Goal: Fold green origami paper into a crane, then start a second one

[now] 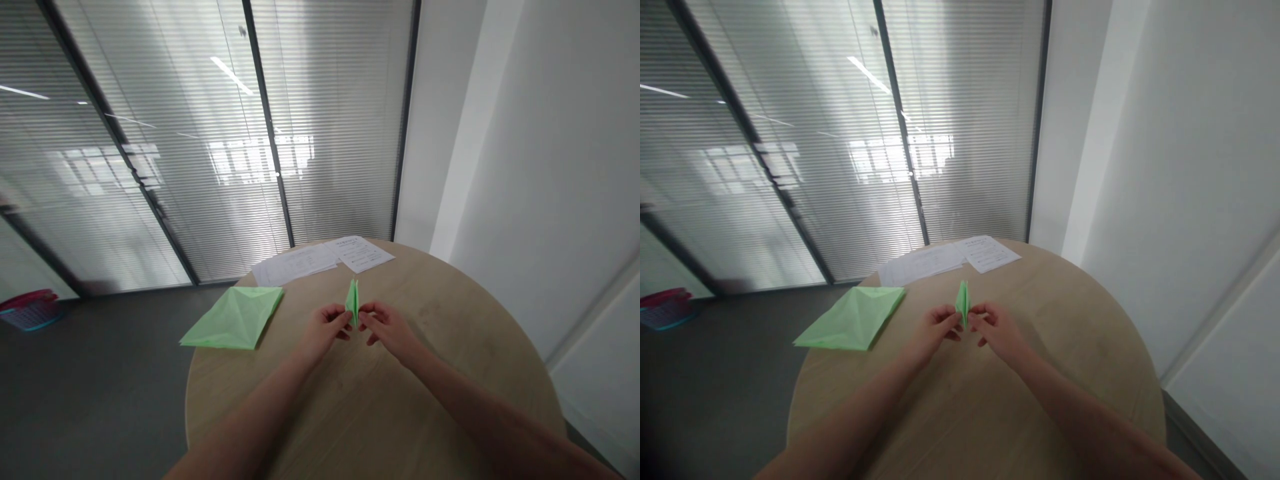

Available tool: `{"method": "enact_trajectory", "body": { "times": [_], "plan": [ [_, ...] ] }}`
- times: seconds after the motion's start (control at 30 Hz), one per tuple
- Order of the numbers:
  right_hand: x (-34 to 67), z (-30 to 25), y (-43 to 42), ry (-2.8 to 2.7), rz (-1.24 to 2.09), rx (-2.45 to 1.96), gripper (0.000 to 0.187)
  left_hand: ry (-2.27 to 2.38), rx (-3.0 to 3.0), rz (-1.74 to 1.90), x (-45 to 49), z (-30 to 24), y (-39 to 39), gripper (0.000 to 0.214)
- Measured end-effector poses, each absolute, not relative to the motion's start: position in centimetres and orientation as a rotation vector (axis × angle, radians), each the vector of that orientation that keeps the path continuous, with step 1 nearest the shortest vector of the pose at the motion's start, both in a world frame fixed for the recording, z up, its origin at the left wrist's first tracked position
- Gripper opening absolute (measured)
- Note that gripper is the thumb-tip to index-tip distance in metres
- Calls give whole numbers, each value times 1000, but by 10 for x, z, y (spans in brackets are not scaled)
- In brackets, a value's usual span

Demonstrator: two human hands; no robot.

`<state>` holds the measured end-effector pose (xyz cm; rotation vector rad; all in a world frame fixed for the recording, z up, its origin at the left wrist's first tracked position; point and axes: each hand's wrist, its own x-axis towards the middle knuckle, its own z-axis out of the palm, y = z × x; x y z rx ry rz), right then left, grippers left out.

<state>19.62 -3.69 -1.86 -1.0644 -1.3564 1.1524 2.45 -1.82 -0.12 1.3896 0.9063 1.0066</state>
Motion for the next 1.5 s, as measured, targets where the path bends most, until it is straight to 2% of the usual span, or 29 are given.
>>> {"method": "enact_trajectory", "body": {
  "times": [0.33, 0.7, 1.23, 1.5],
  "plan": [
    [192, -23, -37, -1490, 1008, -1067, 24, 943, 1600, 1101, 24, -6, -15, 25],
    [202, -17, -35, -1378, 1228, -980, 30, 883, 1612, 1030, 19, -5, -12, 25],
    [205, -17, -34, -1407, 1261, -947, 26, 870, 1784, 1166, 15, 4, -14, 19],
    [205, -17, -36, -1348, 1297, -927, 27, 818, 1584, 1160, 20, 3, -14, 24]
  ]
}}
